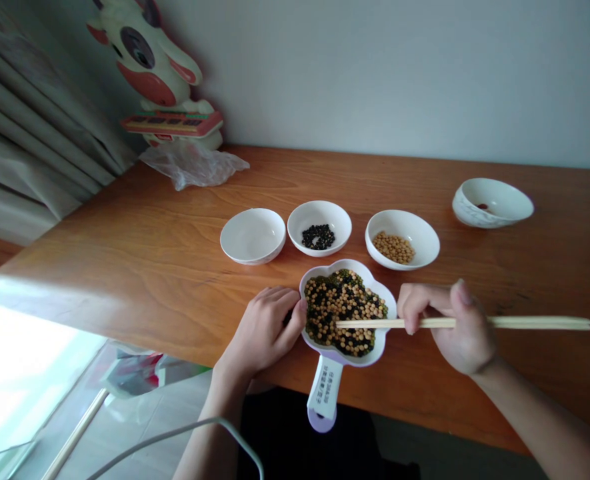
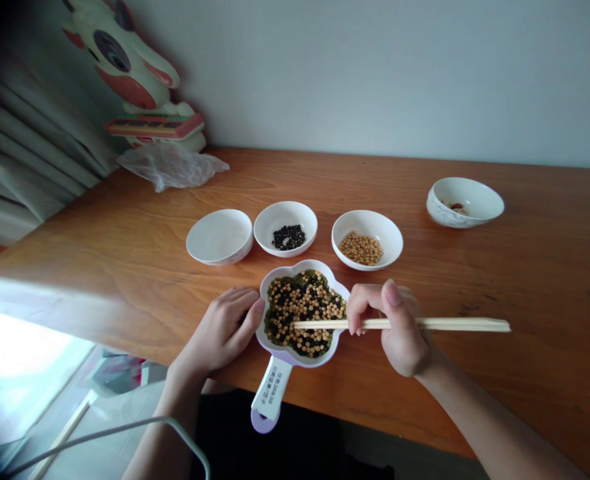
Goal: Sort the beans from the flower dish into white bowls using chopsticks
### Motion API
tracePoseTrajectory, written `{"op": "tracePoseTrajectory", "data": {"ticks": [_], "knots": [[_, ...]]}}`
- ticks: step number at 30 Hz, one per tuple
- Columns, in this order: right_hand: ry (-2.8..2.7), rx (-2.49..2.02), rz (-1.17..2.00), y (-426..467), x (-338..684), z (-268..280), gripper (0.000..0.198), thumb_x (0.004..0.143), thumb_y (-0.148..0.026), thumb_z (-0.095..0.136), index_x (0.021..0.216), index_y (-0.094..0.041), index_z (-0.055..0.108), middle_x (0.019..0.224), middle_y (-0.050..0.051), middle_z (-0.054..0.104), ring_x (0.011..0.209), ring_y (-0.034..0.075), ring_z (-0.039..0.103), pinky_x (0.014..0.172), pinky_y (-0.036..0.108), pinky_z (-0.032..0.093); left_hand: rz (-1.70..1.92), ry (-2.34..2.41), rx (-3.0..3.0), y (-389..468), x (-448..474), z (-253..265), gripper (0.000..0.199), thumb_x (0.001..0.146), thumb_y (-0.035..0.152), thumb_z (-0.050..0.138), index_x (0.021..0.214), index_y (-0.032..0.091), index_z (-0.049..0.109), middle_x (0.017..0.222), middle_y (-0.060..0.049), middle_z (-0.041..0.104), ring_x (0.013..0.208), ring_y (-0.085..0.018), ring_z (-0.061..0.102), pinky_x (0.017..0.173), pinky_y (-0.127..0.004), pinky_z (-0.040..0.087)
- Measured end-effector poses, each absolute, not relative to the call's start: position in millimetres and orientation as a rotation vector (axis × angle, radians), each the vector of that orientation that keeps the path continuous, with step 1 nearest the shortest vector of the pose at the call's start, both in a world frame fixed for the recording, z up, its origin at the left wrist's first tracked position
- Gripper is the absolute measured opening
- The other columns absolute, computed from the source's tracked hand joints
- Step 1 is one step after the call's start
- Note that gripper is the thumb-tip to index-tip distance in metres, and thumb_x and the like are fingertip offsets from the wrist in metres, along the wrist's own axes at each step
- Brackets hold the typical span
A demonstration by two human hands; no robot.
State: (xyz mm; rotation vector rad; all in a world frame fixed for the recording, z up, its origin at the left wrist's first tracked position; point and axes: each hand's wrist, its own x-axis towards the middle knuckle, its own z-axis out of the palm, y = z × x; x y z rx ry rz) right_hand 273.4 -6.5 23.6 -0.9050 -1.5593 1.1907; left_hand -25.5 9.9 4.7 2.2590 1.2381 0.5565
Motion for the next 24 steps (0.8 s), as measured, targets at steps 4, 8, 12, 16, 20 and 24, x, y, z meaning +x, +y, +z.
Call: {"op": "tracePoseTrajectory", "data": {"ticks": [4, 8, 12, 16, 20, 24], "knots": [[-1.614, -0.888, 1.268, -7, 273, 22, 0.076, 0.108, -0.063, 0.021, 0.067, -0.022, 0.069, 0.061, 0.004, 0.061, 0.059, 0.018, 0.056, 0.061, 0.035, 0.044, 0.547, 1.234, 2.251, 9, -26, 6, 0.036, 0.111, 0.031, 0.037, 0.077, 0.021, 0.043, 0.078, -0.001, 0.057, 0.074, -0.018, 0.052, 0.076, -0.033, 0.039], [-1.647, -0.918, 1.207, -9, 273, 18, 0.069, 0.109, -0.059, 0.028, 0.071, -0.022, 0.071, 0.067, 0.004, 0.065, 0.064, 0.019, 0.058, 0.064, 0.035, 0.044, 0.54, 1.228, 2.235, 9, -25, 7, 0.036, 0.111, 0.031, 0.036, 0.077, 0.021, 0.042, 0.079, -0.002, 0.057, 0.075, -0.018, 0.051, 0.077, -0.033, 0.039], [-1.562, -0.925, 1.187, -7, 272, 25, 0.074, 0.107, -0.066, 0.027, 0.064, -0.022, 0.069, 0.059, 0.004, 0.059, 0.058, 0.017, 0.054, 0.059, 0.034, 0.041, 0.55, 1.222, 2.239, 10, -26, 7, 0.036, 0.111, 0.03, 0.036, 0.077, 0.021, 0.042, 0.079, -0.001, 0.058, 0.075, -0.017, 0.051, 0.077, -0.033, 0.038], [-1.505, -0.916, 1.25, -5, 273, 32, 0.079, 0.108, -0.065, 0.022, 0.059, -0.021, 0.066, 0.053, 0.003, 0.055, 0.053, 0.017, 0.051, 0.056, 0.034, 0.039, 0.548, 1.226, 2.25, 10, -26, 6, 0.035, 0.111, 0.03, 0.036, 0.078, 0.021, 0.042, 0.078, -0.001, 0.057, 0.074, -0.018, 0.051, 0.077, -0.033, 0.038], [-1.517, -0.966, 1.262, -6, 273, 28, 0.079, 0.107, -0.067, 0.024, 0.061, -0.021, 0.068, 0.056, 0.004, 0.058, 0.055, 0.017, 0.052, 0.057, 0.034, 0.041, 0.553, 1.231, 2.24, 10, -25, 7, 0.036, 0.111, 0.031, 0.036, 0.077, 0.021, 0.041, 0.078, -0.001, 0.056, 0.074, -0.018, 0.051, 0.077, -0.033, 0.038], [-1.492, -0.968, 1.238, -5, 272, 28, 0.077, 0.105, -0.071, 0.027, 0.062, -0.022, 0.069, 0.057, 0.004, 0.057, 0.056, 0.017, 0.051, 0.057, 0.034, 0.041, 0.55, 1.225, 2.239, 9, -25, 7, 0.036, 0.111, 0.031, 0.036, 0.077, 0.021, 0.041, 0.078, -0.001, 0.056, 0.074, -0.018, 0.05, 0.077, -0.033, 0.038]]}}
